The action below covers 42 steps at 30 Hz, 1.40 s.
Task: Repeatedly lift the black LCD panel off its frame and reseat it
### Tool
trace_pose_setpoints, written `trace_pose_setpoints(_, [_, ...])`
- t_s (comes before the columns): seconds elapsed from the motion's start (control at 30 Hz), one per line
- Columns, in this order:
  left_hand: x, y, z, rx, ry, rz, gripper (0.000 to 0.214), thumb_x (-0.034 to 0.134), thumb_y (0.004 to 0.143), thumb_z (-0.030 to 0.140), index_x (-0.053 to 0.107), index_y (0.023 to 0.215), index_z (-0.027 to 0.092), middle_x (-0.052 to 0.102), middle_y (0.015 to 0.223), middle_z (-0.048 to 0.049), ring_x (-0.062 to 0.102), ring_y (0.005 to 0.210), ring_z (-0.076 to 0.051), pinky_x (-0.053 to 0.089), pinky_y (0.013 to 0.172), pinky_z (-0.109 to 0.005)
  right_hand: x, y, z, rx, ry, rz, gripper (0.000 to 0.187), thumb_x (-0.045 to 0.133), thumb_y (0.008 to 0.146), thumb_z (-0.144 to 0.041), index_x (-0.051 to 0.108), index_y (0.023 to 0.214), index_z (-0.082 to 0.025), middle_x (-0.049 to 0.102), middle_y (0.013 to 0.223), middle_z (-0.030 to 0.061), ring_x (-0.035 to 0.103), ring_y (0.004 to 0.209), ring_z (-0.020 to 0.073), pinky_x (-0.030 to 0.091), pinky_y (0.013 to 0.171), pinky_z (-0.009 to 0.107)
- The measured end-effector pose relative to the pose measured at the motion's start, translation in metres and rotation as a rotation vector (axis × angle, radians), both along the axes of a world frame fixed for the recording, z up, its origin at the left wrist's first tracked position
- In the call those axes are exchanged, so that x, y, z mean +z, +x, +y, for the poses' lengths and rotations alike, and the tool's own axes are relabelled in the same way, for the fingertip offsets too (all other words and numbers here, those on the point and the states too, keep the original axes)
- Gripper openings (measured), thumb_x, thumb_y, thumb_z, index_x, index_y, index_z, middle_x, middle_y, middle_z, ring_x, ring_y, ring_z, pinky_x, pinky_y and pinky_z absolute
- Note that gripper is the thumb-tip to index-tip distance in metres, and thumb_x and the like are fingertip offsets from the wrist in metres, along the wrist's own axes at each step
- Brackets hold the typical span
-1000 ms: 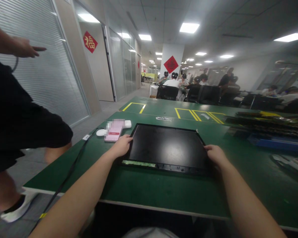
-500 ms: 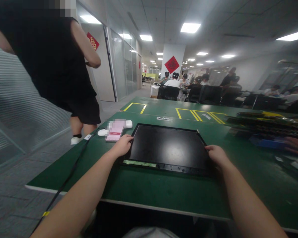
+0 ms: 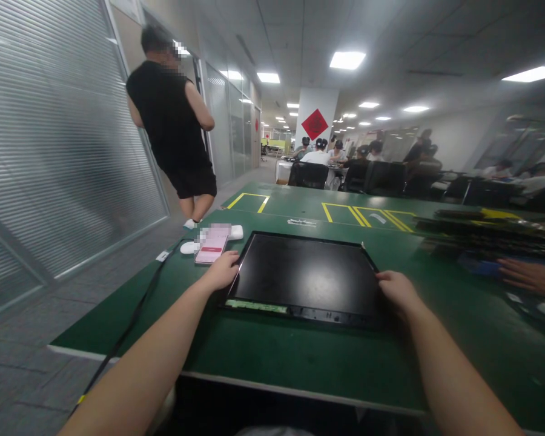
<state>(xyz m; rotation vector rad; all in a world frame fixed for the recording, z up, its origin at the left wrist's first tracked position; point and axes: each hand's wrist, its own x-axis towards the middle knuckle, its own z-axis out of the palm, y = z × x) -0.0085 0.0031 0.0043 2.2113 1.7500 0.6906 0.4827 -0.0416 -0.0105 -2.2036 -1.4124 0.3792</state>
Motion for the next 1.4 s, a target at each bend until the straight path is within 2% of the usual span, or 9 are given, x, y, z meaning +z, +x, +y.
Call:
trace_pose_setpoints(0.13, [0.012,0.006,-0.008,0.021,-0.074,-0.29,0.036,0.052,0.074,0.018,0.077,0.099,0.019,0.075,0.113,-0.0071,0.064,0.117,-0.03,0.048,0.103,-0.039,0.003,-0.002,-0.001,0.018,-0.012,-0.008,0.032,0.058,0.074,-0.016,0.077,0.1,-0.014,0.075,0.101,0.012,0.07,0.092,0.0245,0.051,0.074,0.027])
trace_pose_setpoints(0.27, [0.025,0.014,-0.02,0.12,-0.34,-0.841,0.04,0.057,0.079,0.021,0.072,0.117,0.019,0.078,0.082,-0.0041,0.073,0.075,-0.023,0.059,0.069,-0.033,0.003,-0.001,0.0,0.025,0.029,-0.07,0.031,0.056,0.074,-0.014,0.077,0.097,-0.015,0.075,0.103,0.0123,0.07,0.096,0.0243,0.05,0.078,0.028])
trace_pose_setpoints(0.37, [0.032,0.02,-0.024,0.207,-0.434,-1.076,0.044,0.062,0.079,0.015,0.068,0.122,0.018,0.076,0.073,-0.0031,0.07,0.06,-0.018,0.056,0.058,-0.028,0.002,0.0,0.001,0.029,0.027,-0.099,0.032,0.057,0.073,-0.013,0.078,0.097,-0.015,0.075,0.103,0.0123,0.069,0.097,0.0247,0.05,0.079,0.028])
trace_pose_setpoints(0.57, [0.032,0.025,-0.023,0.313,-0.478,-1.165,0.054,0.06,0.084,0.01,0.055,0.138,0.015,0.072,0.066,-0.0018,0.065,0.05,-0.016,0.054,0.05,-0.025,0.002,0.002,0.002,0.033,-0.026,-0.08,0.036,0.055,0.075,-0.016,0.076,0.104,-0.014,0.074,0.107,0.0121,0.069,0.097,0.0251,0.051,0.08,0.029])
trace_pose_setpoints(0.7, [0.028,0.023,-0.022,0.233,-0.508,-1.203,0.076,0.071,0.082,0.019,0.038,0.151,0.02,0.073,0.073,-0.0029,0.069,0.056,-0.018,0.057,0.055,-0.029,-0.001,0.004,0.004,0.046,-0.008,-0.092,0.034,0.056,0.072,-0.016,0.078,0.099,-0.016,0.075,0.103,0.0117,0.07,0.094,0.025,0.051,0.08,0.03])
trace_pose_setpoints(0.9, [0.022,0.02,-0.021,0.134,-0.604,-1.277,0.097,0.087,0.065,0.017,0.039,0.15,0.018,0.077,0.085,-0.0075,0.073,0.066,-0.022,0.06,0.062,-0.033,-0.001,0.006,0.004,0.05,-0.013,-0.089,0.029,0.057,0.074,-0.018,0.077,0.094,-0.017,0.075,0.102,0.0101,0.07,0.095,0.0252,0.051,0.077,0.029])
trace_pose_setpoints(1.07, [0.023,0.021,-0.024,0.063,-0.637,-1.252,0.075,0.083,0.066,0.012,0.056,0.136,0.015,0.078,0.084,-0.0092,0.074,0.068,-0.024,0.061,0.064,-0.033,0.004,0.003,0.001,0.048,-0.037,-0.11,0.033,0.055,0.075,-0.017,0.077,0.1,-0.014,0.074,0.107,0.0123,0.069,0.099,0.0265,0.051,0.08,0.03])
trace_pose_setpoints(1.23, [0.023,0.024,-0.026,0.068,-0.589,-1.213,0.068,0.078,0.069,0.01,0.059,0.134,0.017,0.078,0.082,-0.0067,0.074,0.066,-0.022,0.06,0.063,-0.032,0.006,0.0,0.0,0.035,-0.039,-0.089,0.037,0.055,0.074,-0.017,0.076,0.104,-0.012,0.074,0.107,0.0137,0.069,0.096,0.0262,0.052,0.081,0.032])
trace_pose_setpoints(1.4, [0.024,0.025,-0.026,-0.02,-0.519,-1.276,0.059,0.077,0.07,0.011,0.065,0.127,0.02,0.078,0.102,-0.0074,0.075,0.085,-0.022,0.059,0.08,-0.032,0.005,0.0,0.0,0.044,-0.039,-0.102,0.036,0.054,0.076,-0.016,0.076,0.105,-0.013,0.074,0.108,0.0133,0.069,0.098,0.0259,0.051,0.082,0.031])
